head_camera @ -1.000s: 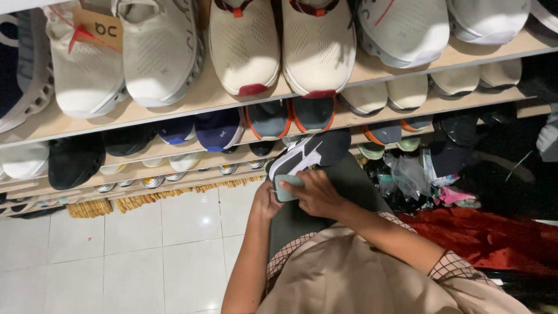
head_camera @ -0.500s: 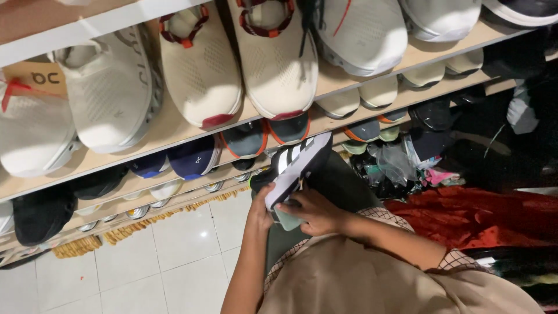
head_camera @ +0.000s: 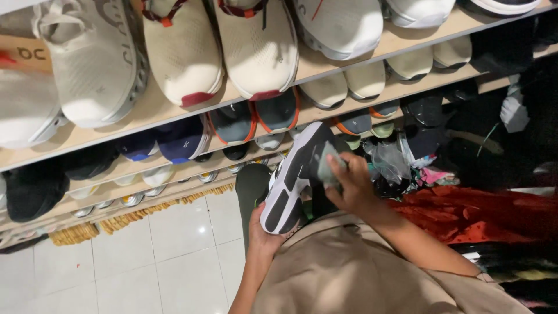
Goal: Cleaning and dusting various sneakers on display shelves using a small sponge.
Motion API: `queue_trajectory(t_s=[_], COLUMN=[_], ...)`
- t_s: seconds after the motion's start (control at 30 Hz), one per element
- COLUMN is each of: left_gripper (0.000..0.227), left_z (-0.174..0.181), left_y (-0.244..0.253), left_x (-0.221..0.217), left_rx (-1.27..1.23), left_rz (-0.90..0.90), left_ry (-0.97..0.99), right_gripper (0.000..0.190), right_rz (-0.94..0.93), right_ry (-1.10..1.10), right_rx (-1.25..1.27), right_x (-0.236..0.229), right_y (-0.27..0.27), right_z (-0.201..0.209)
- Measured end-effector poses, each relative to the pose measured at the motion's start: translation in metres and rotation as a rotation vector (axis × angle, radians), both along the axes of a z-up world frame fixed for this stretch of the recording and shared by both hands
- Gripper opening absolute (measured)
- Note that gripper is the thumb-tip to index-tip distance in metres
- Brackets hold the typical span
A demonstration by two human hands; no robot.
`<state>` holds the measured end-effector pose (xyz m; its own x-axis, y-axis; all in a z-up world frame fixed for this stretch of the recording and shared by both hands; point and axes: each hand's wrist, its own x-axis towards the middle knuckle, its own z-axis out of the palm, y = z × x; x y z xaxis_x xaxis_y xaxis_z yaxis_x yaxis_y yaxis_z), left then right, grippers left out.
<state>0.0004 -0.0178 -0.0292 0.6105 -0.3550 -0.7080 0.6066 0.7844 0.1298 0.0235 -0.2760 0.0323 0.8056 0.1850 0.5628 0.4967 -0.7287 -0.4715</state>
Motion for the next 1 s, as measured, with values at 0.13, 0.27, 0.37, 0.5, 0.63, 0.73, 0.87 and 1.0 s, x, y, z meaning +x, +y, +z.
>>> queue_trajectory(t_s=[0.13, 0.27, 0.37, 0.5, 0.63, 0.73, 0.87, 1.0], left_gripper=[0.057, 0.063, 0.067, 0.069, 0.069, 0.069, 0.069, 0.070], left_z=[-0.014, 0.009, 0.028, 0.030, 0.022, 0.023, 0.011, 0.005], left_y=[-0.006, -0.008, -0.011, -0.010, -0.002, 0.001, 0.001, 0.008], left_x=[-0.021, -0.026, -0.033, -0.031, -0.036, -0.043, -0.041, -0.040], left_rx=[-0.104, -0.140, -0.147, -0.181, -0.140, -0.137, -0.109, -0.020], left_rz=[0.048, 0.016, 0.022, 0.024, 0.063, 0.091, 0.075, 0.075], left_ry=[-0.012, -0.043, -0.017, -0.058, -0.034, -0.027, -0.085, -0.060], right_gripper=[0.062, 0.045, 0.057, 0.064, 0.069, 0.073, 0.065, 0.057], right_rz=[0.381, 0.160, -0.069, 0.096, 0.145, -0.116, 0.142, 0.115], right_ry=[-0.258, -0.124, -0.279, -0.295, -0.302, -0.275, -0.387, -0.446], right_rx=[-0.339, -0.442, -0.228, -0.078, -0.202, -0.181, -0.238, -0.324], right_x=[-0.017, 0.024, 0.036, 0.012, 0.033, 0.048, 0.004, 0.026], right_y=[0.026, -0.029, -0.035, 0.001, -0.023, -0.043, 0.015, -0.011], right_z=[0.017, -0.020, 0.005, 0.008, -0.008, -0.011, 0.026, 0.000])
